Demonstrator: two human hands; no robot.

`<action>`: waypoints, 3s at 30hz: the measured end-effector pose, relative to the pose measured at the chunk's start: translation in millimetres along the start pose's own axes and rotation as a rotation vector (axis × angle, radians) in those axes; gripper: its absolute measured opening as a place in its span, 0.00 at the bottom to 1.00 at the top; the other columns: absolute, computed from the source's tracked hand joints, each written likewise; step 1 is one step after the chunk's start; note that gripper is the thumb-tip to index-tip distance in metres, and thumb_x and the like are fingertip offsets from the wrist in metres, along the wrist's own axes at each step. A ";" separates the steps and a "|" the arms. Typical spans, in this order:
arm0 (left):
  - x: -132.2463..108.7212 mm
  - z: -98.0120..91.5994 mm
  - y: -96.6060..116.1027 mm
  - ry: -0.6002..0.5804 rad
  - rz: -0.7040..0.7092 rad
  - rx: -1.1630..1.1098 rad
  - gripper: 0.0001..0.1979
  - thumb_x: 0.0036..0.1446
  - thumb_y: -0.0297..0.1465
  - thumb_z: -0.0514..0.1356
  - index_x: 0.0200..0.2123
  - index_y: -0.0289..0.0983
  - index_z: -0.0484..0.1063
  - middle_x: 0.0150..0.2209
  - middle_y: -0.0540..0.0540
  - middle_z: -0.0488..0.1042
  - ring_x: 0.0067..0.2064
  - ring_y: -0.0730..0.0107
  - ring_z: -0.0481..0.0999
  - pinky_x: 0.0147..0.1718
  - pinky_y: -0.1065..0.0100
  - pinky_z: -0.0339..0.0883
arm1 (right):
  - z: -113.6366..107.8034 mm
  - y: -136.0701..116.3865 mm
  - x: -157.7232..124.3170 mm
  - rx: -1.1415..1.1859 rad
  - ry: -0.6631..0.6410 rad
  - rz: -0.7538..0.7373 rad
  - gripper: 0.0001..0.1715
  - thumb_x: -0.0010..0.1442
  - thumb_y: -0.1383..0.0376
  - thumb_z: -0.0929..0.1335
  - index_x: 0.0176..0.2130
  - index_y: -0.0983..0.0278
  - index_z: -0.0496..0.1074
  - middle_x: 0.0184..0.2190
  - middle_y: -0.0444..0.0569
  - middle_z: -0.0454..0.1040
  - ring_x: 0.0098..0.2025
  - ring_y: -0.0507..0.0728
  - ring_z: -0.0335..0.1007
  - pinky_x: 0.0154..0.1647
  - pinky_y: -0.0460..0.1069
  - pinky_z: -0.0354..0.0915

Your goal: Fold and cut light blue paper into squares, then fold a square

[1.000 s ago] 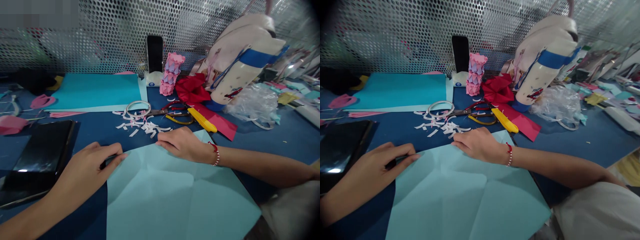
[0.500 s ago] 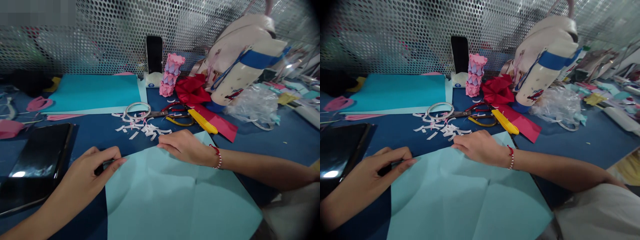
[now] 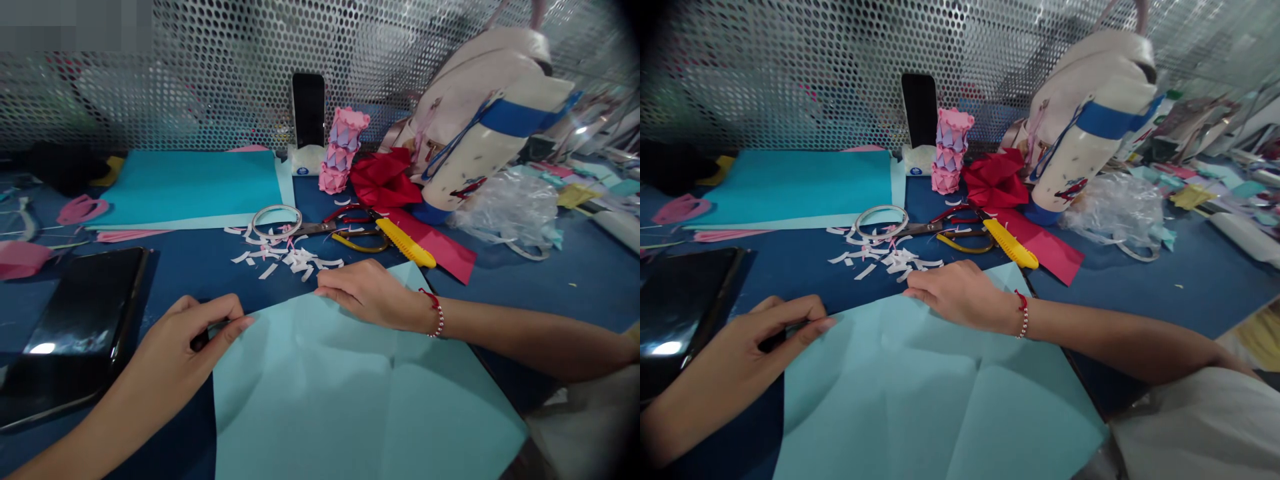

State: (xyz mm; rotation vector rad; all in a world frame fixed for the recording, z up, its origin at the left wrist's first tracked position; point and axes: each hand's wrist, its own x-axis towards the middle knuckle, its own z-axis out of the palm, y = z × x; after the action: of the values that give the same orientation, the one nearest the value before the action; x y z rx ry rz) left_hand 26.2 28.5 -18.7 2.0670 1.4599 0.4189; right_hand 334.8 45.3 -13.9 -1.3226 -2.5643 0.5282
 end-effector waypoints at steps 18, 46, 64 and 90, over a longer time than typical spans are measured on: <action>6.8 -3.4 8.1 0.073 -0.020 0.021 0.28 0.60 0.60 0.53 0.23 0.47 0.76 0.25 0.48 0.77 0.30 0.58 0.74 0.25 0.67 0.66 | 3.7 6.0 -2.3 0.068 0.077 -0.036 0.22 0.83 0.60 0.63 0.34 0.60 0.65 0.27 0.42 0.64 0.30 0.53 0.56 0.34 0.50 0.47; 9.8 -3.0 -18.3 0.229 -0.233 -0.102 0.32 0.43 0.61 0.66 0.41 0.46 0.90 0.44 0.42 0.88 0.50 0.38 0.85 0.51 0.45 0.82 | 7.2 17.3 -2.2 -0.335 0.125 -0.045 0.25 0.86 0.55 0.59 0.45 0.64 0.77 0.32 0.47 0.81 0.32 0.55 0.75 0.30 0.51 0.47; 9.4 -5.0 -21.7 0.230 -0.244 -0.106 0.28 0.44 0.60 0.67 0.39 0.47 0.89 0.40 0.44 0.87 0.47 0.41 0.85 0.47 0.47 0.82 | 4.7 15.6 -2.6 -0.329 0.091 -0.044 0.23 0.86 0.57 0.60 0.45 0.64 0.77 0.34 0.48 0.82 0.33 0.55 0.75 0.31 0.51 0.49; 8.4 -7.0 -18.0 0.213 -0.328 -0.159 0.27 0.36 0.61 0.71 0.33 0.50 0.89 0.45 0.44 0.89 0.57 0.32 0.85 0.60 0.37 0.80 | 6.5 16.5 -3.8 -0.377 0.124 -0.053 0.22 0.86 0.58 0.60 0.46 0.64 0.78 0.33 0.48 0.82 0.32 0.55 0.75 0.31 0.51 0.49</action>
State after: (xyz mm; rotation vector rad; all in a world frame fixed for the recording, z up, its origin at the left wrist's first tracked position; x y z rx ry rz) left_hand 11.8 42.6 -24.7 1.6603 1.7912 0.6122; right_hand 347.0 49.5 -26.6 -1.3403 -2.6712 -0.0529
